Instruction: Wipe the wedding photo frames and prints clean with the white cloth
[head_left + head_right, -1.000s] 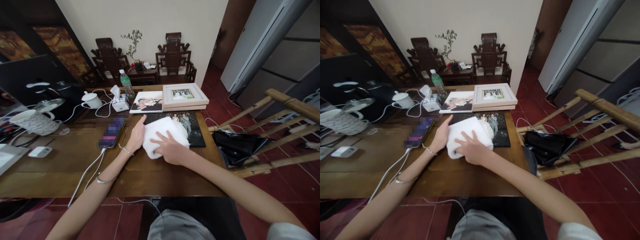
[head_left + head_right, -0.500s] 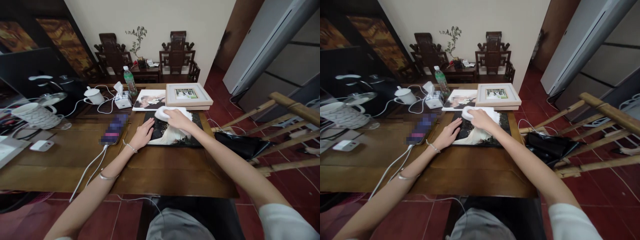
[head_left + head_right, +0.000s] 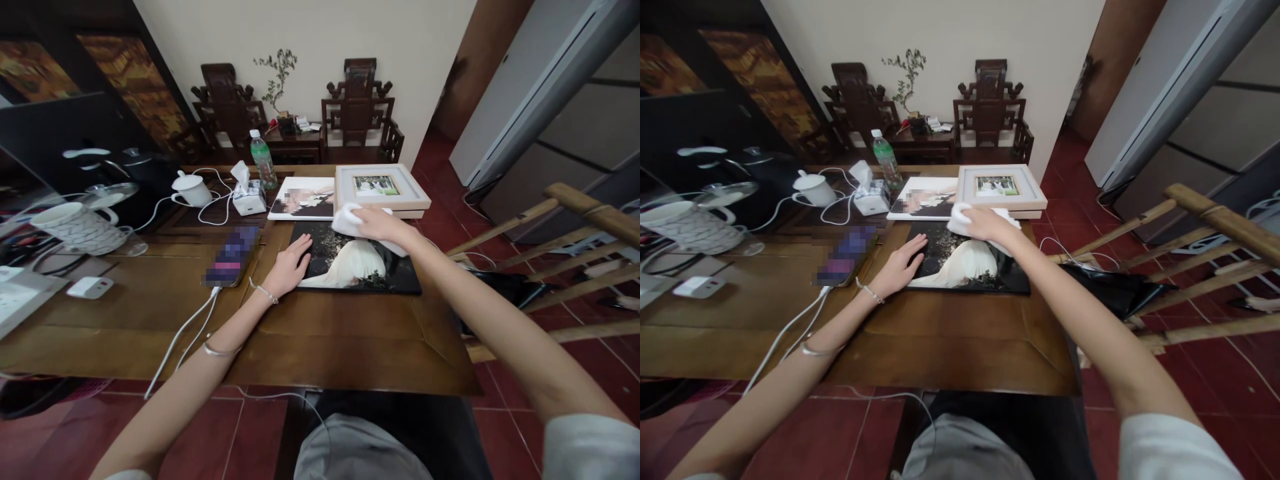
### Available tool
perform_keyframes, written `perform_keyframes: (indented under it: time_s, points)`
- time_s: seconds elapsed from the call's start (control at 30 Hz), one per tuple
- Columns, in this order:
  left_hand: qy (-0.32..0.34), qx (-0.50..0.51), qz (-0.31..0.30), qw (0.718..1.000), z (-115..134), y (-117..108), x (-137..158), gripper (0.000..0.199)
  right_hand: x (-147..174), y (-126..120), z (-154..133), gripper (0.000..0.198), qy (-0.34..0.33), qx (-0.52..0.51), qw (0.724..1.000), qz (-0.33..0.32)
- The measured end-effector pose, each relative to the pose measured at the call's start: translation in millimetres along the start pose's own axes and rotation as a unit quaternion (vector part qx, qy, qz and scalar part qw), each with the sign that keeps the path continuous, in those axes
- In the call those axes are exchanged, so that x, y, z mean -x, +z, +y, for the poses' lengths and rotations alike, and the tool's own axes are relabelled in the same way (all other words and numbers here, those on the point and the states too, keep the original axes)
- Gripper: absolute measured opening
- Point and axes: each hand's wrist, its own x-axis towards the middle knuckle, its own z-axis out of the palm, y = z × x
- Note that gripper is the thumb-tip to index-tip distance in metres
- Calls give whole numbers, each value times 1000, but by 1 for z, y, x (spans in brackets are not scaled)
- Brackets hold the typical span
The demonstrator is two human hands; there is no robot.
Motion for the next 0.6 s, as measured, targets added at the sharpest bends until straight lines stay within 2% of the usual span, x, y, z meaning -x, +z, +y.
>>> perform_keyframes:
  time_s: [0.07,0.17,0.27,0.4,0.5,0.6]
  points:
    - [-3,-2,3,1000,0,0,0,44,26,-3,24,37,38,19,999,-9]
    - [-7,-6,4,1000,1,0,1,44,67,-1,39,31,44,38,998,-15]
    - [-7,-6,4,1000,1,0,1,44,113,6,30,27,18,55,998,-11]
    - [-8,-11,7,1000,1,1,1,45,169,14,0,27,-30,30,999,-13]
    - [-7,-14,5,1000,1,0,1,44,188,14,-14,28,-47,7,999,-7]
    - [-2,-15,-2,1000,0,-1,1,44,175,12,-9,27,-34,14,999,-15]
